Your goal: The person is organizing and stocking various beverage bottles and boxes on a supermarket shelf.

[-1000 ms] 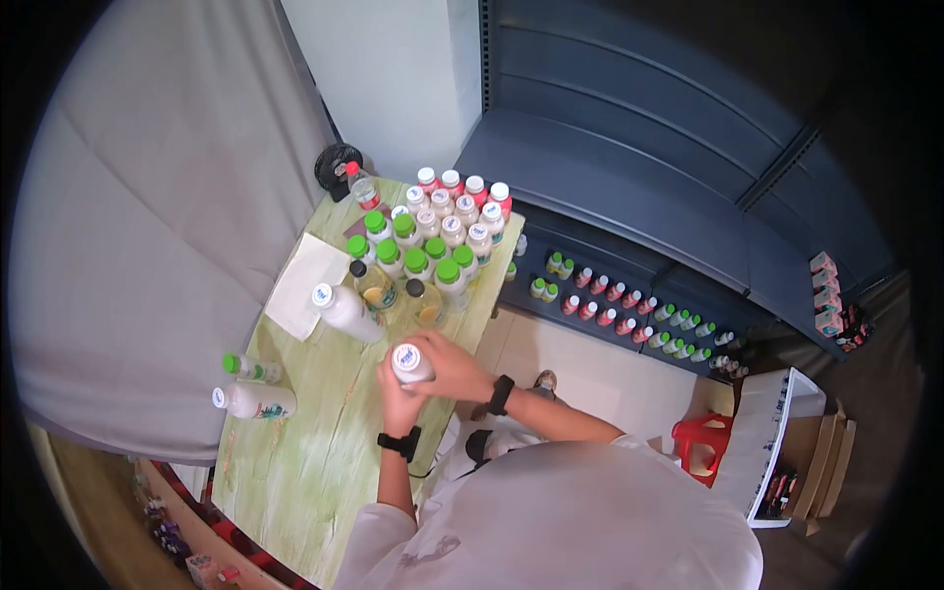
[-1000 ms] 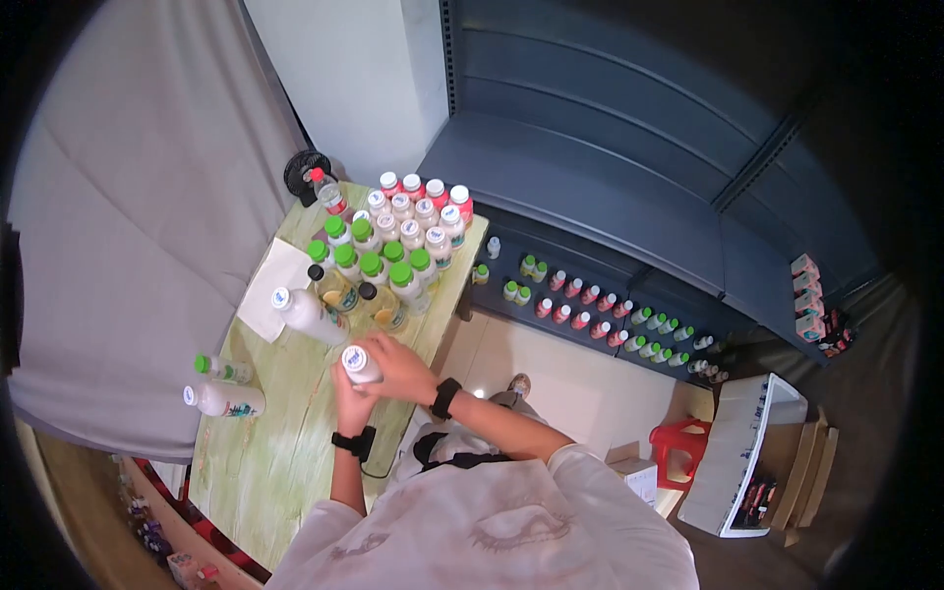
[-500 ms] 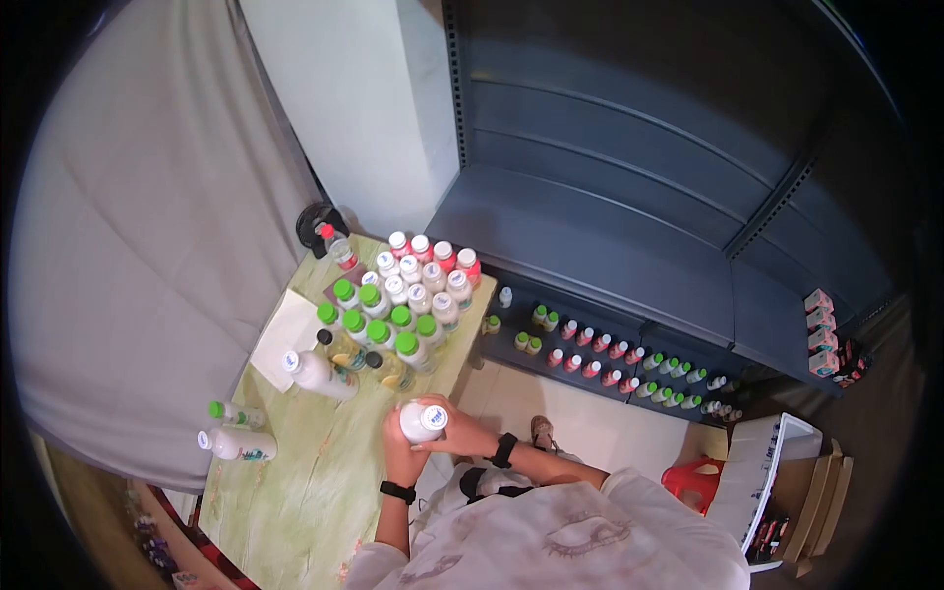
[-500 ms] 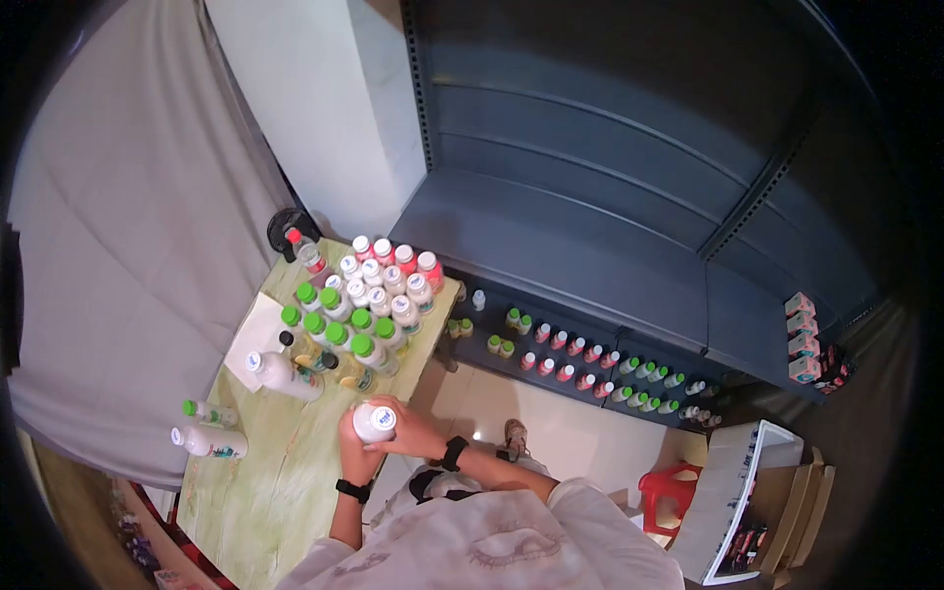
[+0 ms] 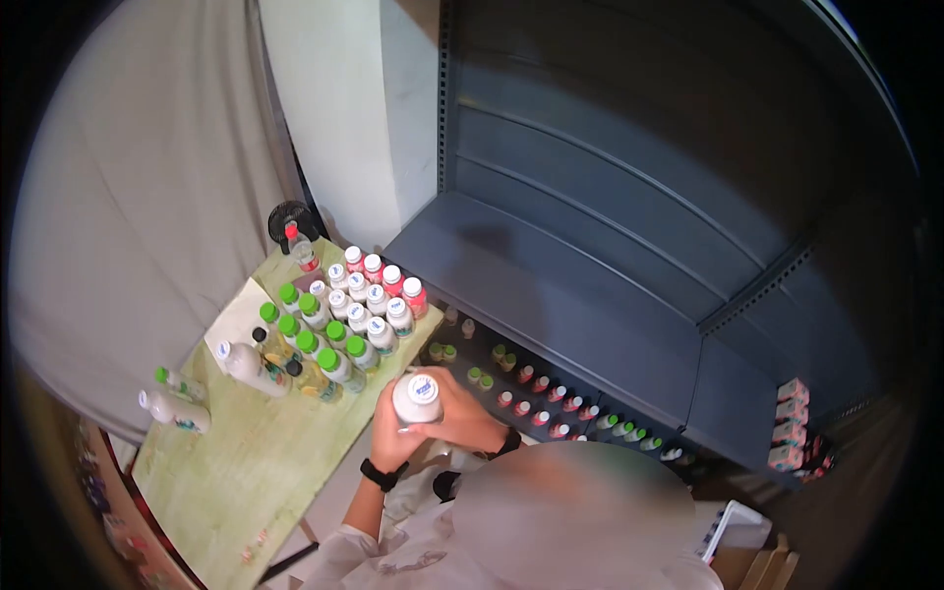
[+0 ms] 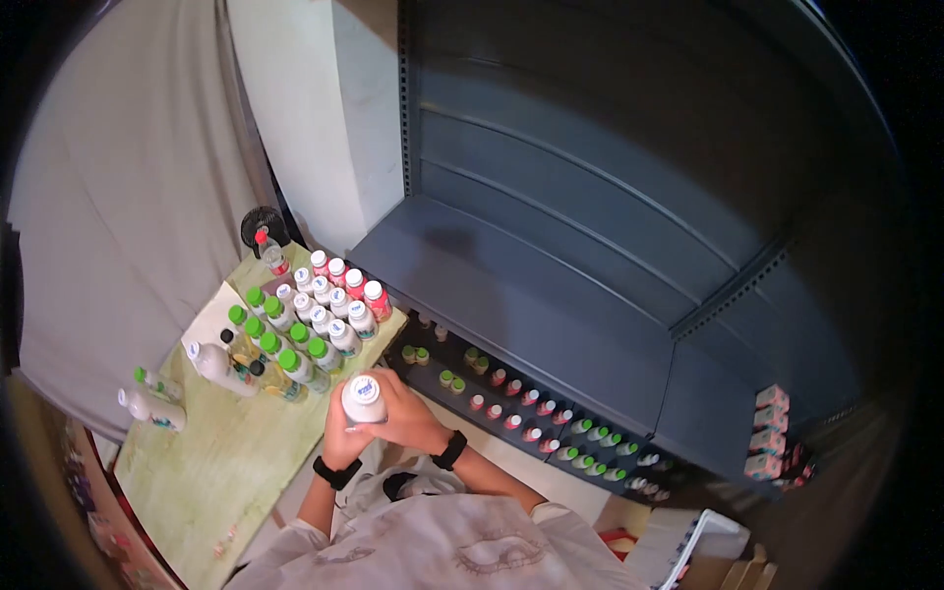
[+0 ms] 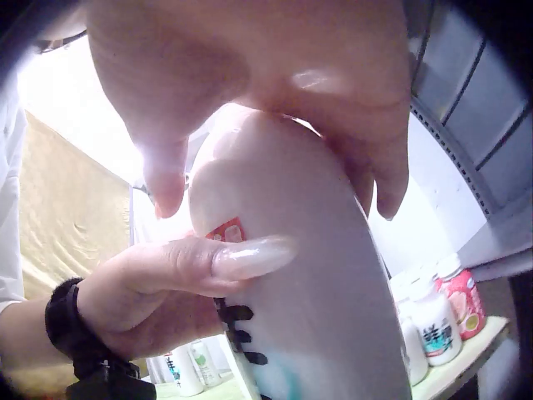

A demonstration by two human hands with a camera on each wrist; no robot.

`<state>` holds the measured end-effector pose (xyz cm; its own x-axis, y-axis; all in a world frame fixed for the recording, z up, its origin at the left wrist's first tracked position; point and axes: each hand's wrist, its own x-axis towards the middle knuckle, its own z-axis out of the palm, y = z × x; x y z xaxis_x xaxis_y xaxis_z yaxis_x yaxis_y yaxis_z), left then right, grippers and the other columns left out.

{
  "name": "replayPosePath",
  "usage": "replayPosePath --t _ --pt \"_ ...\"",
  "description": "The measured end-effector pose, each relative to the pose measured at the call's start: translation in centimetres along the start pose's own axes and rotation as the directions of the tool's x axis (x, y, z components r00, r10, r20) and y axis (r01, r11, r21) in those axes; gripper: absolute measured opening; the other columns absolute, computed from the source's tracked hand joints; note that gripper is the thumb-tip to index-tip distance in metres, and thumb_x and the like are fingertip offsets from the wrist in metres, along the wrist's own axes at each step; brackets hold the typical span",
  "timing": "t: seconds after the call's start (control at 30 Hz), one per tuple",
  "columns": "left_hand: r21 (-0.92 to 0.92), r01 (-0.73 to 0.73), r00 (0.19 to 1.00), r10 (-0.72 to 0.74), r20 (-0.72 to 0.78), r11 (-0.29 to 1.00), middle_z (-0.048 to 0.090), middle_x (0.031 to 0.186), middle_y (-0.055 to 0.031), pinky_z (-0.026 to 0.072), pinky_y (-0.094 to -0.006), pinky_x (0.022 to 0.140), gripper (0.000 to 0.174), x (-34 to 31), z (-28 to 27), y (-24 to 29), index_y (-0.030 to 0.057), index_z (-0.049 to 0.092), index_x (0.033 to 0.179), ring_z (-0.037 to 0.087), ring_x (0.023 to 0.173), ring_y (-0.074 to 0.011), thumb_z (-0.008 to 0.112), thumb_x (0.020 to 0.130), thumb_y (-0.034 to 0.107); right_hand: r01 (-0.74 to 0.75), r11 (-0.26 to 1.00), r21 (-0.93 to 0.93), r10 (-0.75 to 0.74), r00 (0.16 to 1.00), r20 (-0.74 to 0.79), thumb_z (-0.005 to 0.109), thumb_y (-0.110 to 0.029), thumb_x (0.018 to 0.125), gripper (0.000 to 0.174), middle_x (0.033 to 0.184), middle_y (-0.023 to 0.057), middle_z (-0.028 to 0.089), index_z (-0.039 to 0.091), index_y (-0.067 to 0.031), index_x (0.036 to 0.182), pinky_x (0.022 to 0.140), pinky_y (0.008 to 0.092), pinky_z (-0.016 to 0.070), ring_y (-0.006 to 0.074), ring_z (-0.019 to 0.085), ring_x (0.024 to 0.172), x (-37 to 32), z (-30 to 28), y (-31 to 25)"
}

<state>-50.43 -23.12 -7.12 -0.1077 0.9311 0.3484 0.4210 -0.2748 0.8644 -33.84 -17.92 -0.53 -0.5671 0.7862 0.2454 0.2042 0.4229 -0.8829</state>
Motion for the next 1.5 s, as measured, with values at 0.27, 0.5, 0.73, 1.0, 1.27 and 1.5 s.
replayPosePath --t 0.27,0.5,0.73,1.0,1.27,1.5 --pt "0.065 0.035 0.996 -0.04 0.086 0.997 0.052 0.135 -0.0222 0.0426 -0.0415 0.104 0.088 3.8 5.3 4.5 0.0 0.035 0.142 0.054 0.125 -0.0357 0.083 0.071 0.022 -0.034 0.999 0.001 0.034 0.996 -0.077 0.084 -0.023 0.07 0.084 0.135 0.0191 0.048 0.043 0.0008 0.139 0.103 0.0404 0.0438 0.0345 0.053 0.124 -0.6 -5.7 2.5" --pt "-0.036 -0.007 0.986 0.013 0.164 0.999 0.051 0.136 -0.0216 0.0409 -0.041 0.106 0.085 6.8 6.6 4.7 0.0011 0.035 0.143 0.052 0.125 -0.0366 0.079 0.073 0.019 -0.042 0.994 -0.099 0.021 0.98 -0.198 0.088 -0.025 0.066 0.082 0.129 0.0185 0.054 0.049 0.0012 0.132 0.1 0.0402 0.0459 0.034 0.056 0.119 0.2 -7.8 3.2" --pt "-0.09 -0.052 0.98 0.068 0.186 0.995 0.05 0.138 -0.0218 0.0395 -0.0405 0.108 0.085 13.4 7.6 4.0 0.0005 0.037 0.142 0.051 0.128 -0.0364 0.079 0.07 0.019 -0.043 0.997 -0.064 0.018 0.941 -0.337 0.09 -0.02 0.062 0.075 0.124 0.0171 0.057 0.055 0.0018 0.125 0.098 0.0398 0.0467 0.0313 0.058 0.115 4.7 -10.0 4.8" --pt "-0.129 -0.013 0.997 0.022 0.073 0.992 0.035 0.148 -0.0295 0.0319 -0.0414 0.114 0.092 18.1 9.2 0.9 -0.0065 0.019 0.15 0.037 0.139 -0.0406 0.072 0.082 0.022 -0.004 0.999 -0.048 -0.015 0.918 -0.396 0.089 -0.018 0.066 0.071 0.116 0.0123 0.059 0.057 -0.0004 0.126 0.093 0.0379 0.0479 0.027 0.06 0.108 13.0 -12.9 7.2" --pt "-0.015 0.007 0.993 -0.005 0.122 1.0 0.021 0.153 -0.0361 0.0254 -0.0407 0.118 0.088 20.5 10.3 -3.7 -0.0132 0.01 0.149 0.024 0.145 -0.043 0.064 0.089 0.022 0.002 0.99 -0.138 -0.052 0.932 -0.358 0.089 -0.019 0.067 0.068 0.114 0.0113 0.06 0.056 -0.0008 0.124 0.091 0.0367 0.0483 0.0245 0.061 0.105 22.4 -14.5 10.5" --pt "0.04 0.037 0.995 -0.04 0.091 0.999 0.015 0.154 -0.037 0.0269 -0.0404 0.117 0.088 23.6 9.1 -6.8 -0.0135 0.007 0.149 0.021 0.145 -0.0444 0.062 0.09 0.022 -0.01 0.994 -0.112 -0.027 0.946 -0.322 0.09 -0.02 0.065 0.064 0.112 0.0126 0.064 0.059 -0.0007 0.117 0.09 0.0378 0.0496 0.0271 0.064 0.104 28.1 -12.7 12.3"
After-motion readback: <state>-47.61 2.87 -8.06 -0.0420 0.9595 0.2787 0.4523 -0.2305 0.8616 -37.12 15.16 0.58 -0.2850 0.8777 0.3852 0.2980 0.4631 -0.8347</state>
